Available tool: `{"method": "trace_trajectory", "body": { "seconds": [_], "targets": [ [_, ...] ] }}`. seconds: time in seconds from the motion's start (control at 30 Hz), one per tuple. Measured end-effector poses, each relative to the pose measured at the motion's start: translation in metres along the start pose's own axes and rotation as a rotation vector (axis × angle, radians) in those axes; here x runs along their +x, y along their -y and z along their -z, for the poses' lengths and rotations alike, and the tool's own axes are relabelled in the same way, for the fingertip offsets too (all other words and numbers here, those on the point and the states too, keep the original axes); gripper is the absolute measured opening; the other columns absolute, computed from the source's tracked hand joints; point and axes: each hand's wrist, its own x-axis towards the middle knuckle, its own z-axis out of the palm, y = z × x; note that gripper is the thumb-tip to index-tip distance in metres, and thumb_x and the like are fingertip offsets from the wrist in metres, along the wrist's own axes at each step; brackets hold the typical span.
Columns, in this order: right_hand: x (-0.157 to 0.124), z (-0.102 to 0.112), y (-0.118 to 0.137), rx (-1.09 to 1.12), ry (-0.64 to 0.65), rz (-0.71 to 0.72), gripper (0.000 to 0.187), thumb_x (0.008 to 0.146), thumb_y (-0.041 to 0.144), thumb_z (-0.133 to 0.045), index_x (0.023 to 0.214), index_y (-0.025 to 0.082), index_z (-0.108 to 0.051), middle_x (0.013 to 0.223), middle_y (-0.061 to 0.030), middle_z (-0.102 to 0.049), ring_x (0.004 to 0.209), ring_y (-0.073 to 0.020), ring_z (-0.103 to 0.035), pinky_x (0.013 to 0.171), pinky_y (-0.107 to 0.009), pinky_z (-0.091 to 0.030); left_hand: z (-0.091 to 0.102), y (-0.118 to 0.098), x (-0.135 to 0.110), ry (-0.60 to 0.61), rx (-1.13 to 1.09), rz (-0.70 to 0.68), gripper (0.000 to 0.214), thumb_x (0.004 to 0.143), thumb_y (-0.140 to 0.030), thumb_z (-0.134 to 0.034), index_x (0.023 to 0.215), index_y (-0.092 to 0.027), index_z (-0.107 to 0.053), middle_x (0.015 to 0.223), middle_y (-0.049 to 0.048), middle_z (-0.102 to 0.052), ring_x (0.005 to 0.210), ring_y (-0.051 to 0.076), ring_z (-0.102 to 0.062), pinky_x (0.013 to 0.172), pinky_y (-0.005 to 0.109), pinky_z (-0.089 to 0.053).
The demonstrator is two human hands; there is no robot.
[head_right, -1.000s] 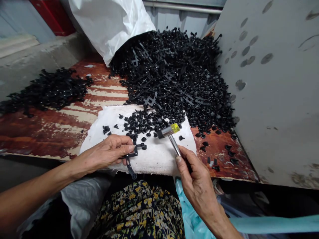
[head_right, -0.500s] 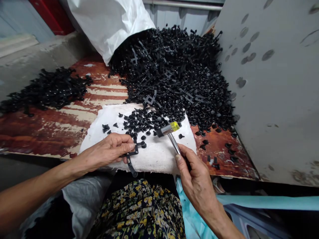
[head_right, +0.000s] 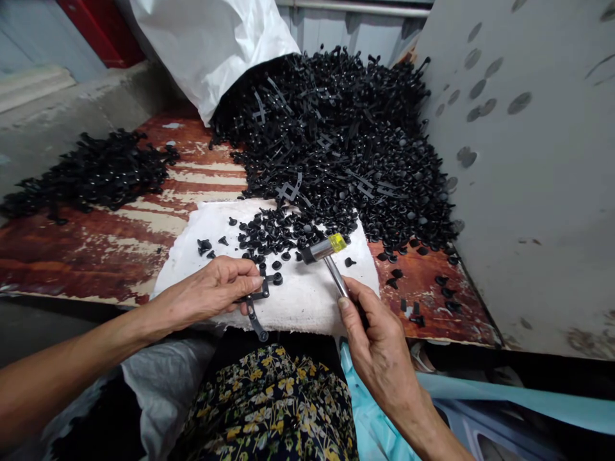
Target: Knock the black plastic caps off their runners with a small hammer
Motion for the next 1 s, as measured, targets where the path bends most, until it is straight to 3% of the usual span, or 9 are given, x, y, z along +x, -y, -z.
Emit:
{"method": "trace_trajectory", "body": {
  "seconds": [0.5,0.67,0.8,1.0],
  "targets": [
    [-0.001,0.000,-0.001,-0.080,0.026,0.061,0.033,0.093,0.031,-0.050,0.120,0.016,-0.062,0.111,-0.0144,-0.073,0.099,-0.0258,-0.071,0.088,-0.040,-0.057,0.000,0.004,0.000,-0.031,0.121,-0.016,0.023,0.082,-0.034,-0.048,0.068,-0.017,-0.056,0.049,-0.0022,-0.056,0.041,0.008,-0.040,0.043,0.021,-0.022],
    [-0.006,0.000,0.006,-0.103,0.107,0.259,0.044,0.094,0.014,-0.047,0.138,0.018,-0.051,0.121,-0.0132,-0.068,0.108,-0.0225,-0.067,0.090,-0.036,-0.056,-0.003,0.004,-0.005,-0.039,0.095,-0.006,0.023,0.083,-0.033,-0.047,0.066,-0.018,-0.051,0.049,-0.0039,-0.054,0.039,0.007,-0.036,0.039,0.022,-0.018],
    [-0.008,0.007,0.024,-0.122,0.143,0.416,0.062,0.091,0.004,-0.044,0.149,0.026,-0.037,0.119,-0.0109,-0.067,0.102,-0.0206,-0.068,0.075,-0.028,-0.060,-0.007,0.001,-0.007,-0.060,0.061,0.019,0.022,0.082,-0.032,-0.048,0.065,-0.018,-0.050,0.048,-0.0045,-0.053,0.038,0.007,-0.034,0.038,0.022,-0.019],
    [-0.008,0.012,0.038,-0.159,0.103,0.474,0.071,0.090,-0.001,-0.043,0.151,0.031,-0.030,0.107,-0.0083,-0.064,0.086,-0.0162,-0.068,0.067,-0.024,-0.057,-0.010,0.001,-0.007,-0.093,0.091,0.011,0.024,0.083,-0.032,-0.047,0.064,-0.018,-0.051,0.046,-0.0043,-0.052,0.037,0.007,-0.035,0.037,0.021,-0.020]
  ]
}}
